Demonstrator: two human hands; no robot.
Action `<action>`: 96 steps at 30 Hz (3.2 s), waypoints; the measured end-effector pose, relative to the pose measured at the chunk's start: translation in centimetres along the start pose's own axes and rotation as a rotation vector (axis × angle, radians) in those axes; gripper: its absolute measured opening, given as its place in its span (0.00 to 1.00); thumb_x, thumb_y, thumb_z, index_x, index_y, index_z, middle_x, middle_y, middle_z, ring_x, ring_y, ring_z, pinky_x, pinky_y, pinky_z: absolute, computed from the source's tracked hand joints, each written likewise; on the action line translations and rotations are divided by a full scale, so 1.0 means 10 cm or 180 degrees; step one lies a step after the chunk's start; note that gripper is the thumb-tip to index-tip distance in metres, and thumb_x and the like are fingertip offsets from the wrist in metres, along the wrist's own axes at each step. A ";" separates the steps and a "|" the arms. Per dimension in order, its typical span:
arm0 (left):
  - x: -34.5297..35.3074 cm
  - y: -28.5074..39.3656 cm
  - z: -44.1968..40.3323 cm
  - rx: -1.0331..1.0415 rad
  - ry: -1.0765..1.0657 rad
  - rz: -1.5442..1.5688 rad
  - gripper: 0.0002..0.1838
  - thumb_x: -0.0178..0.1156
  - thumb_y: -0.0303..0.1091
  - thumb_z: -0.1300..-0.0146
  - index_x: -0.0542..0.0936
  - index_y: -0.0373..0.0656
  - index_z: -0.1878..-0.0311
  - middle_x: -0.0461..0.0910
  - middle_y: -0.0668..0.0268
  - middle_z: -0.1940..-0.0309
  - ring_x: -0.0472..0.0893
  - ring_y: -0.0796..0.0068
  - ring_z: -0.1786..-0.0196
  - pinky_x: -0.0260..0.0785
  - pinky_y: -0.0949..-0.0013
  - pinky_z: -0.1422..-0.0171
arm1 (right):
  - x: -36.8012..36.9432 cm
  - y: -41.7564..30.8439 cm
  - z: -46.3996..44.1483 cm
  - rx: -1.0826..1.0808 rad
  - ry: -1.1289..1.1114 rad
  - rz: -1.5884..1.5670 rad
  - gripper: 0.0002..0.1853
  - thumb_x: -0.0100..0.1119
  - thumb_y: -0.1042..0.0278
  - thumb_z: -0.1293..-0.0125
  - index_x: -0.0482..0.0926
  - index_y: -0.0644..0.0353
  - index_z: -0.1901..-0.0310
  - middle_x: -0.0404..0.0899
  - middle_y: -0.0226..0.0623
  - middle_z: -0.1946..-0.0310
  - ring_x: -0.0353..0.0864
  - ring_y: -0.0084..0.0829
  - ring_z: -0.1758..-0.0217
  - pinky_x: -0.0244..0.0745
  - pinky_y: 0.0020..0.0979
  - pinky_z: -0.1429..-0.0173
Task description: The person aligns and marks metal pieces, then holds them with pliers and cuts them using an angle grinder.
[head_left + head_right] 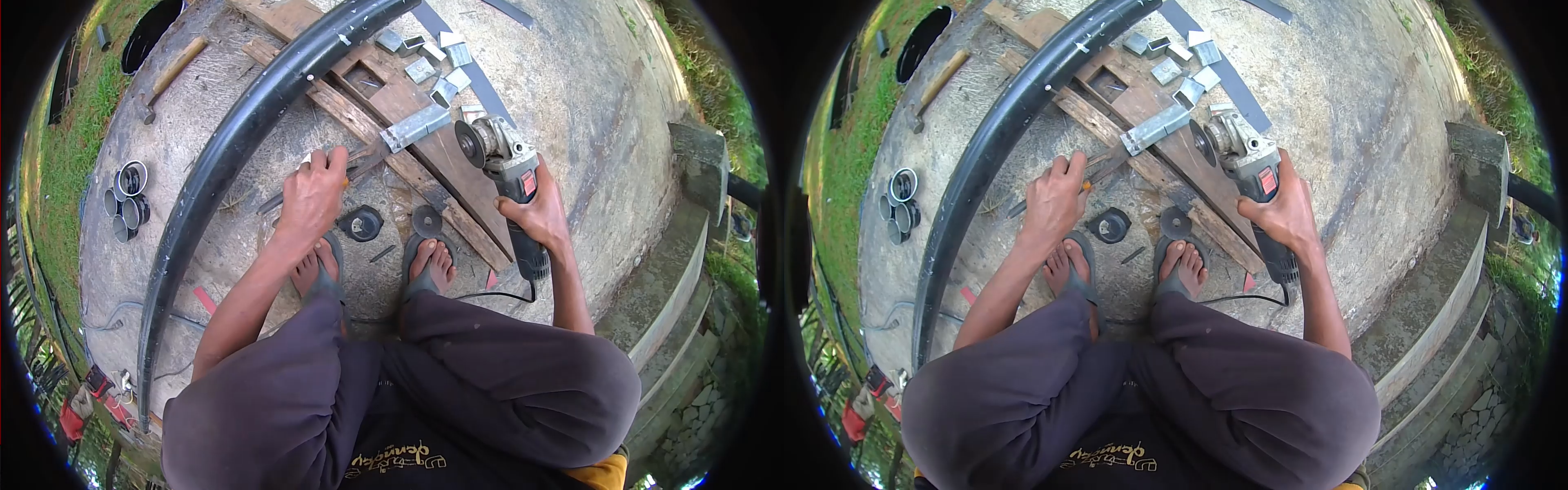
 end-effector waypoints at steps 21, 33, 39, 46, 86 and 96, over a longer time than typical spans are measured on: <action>0.09 0.18 0.05 0.0056 -0.0775 0.0071 0.27 0.76 0.35 0.45 0.69 0.39 0.51 0.83 0.53 0.70 0.88 0.55 0.69 0.79 0.59 0.69 | 0.12 0.01 0.01 0.0395 -0.0215 0.0377 0.45 0.72 0.65 0.55 0.70 0.68 0.32 0.86 0.53 0.53 0.86 0.46 0.51 0.78 0.42 0.40; 0.16 0.05 0.08 -0.0612 -0.1629 0.2275 0.30 0.77 0.31 0.47 0.70 0.42 0.45 0.85 0.48 0.63 0.87 0.48 0.55 0.72 0.49 0.53 | 0.09 0.04 0.01 0.0330 -0.0197 0.0268 0.49 0.73 0.63 0.55 0.65 0.75 0.29 0.87 0.60 0.54 0.89 0.52 0.50 0.80 0.43 0.42; -0.04 -0.01 0.10 -0.0402 -0.0984 0.1658 0.25 0.60 0.19 0.39 0.70 0.44 0.39 0.81 0.45 0.60 0.84 0.37 0.55 0.73 0.43 0.49 | 0.10 0.06 0.01 0.0294 -0.0209 0.0291 0.51 0.73 0.63 0.55 0.63 0.76 0.28 0.86 0.63 0.53 0.88 0.54 0.49 0.80 0.44 0.41; -0.01 -0.07 0.06 -0.0199 -0.0477 0.0661 0.22 0.58 0.18 0.42 0.69 0.35 0.43 0.77 0.39 0.57 0.82 0.31 0.55 0.75 0.39 0.50 | 0.17 0.02 0.02 0.0438 -0.0323 0.0520 0.50 0.72 0.62 0.55 0.64 0.73 0.28 0.85 0.62 0.53 0.86 0.52 0.50 0.78 0.43 0.40; 0.10 -0.07 0.00 -0.0609 -0.1316 0.1047 0.08 0.56 0.25 0.32 0.75 0.30 0.54 0.82 0.32 0.66 0.82 0.28 0.54 0.70 0.36 0.47 | 0.34 -0.05 -0.17 0.0443 -0.0626 0.0545 0.53 0.72 0.58 0.56 0.63 0.76 0.27 0.83 0.67 0.48 0.84 0.57 0.42 0.75 0.46 0.34; 0.10 -0.07 0.00 -0.0602 -0.1319 0.0977 0.09 0.57 0.26 0.31 0.75 0.29 0.54 0.82 0.31 0.66 0.82 0.27 0.53 0.71 0.36 0.47 | 0.35 -0.02 -0.21 0.0476 -0.0671 0.0564 0.53 0.73 0.60 0.55 0.63 0.75 0.27 0.84 0.66 0.48 0.85 0.56 0.42 0.75 0.45 0.34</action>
Point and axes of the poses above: each hand's wrist, its own z-axis away from the middle knuckle, its own x-axis out of the palm, y = z × x, the point moved 8 cm from there along -z, towards the middle knuckle
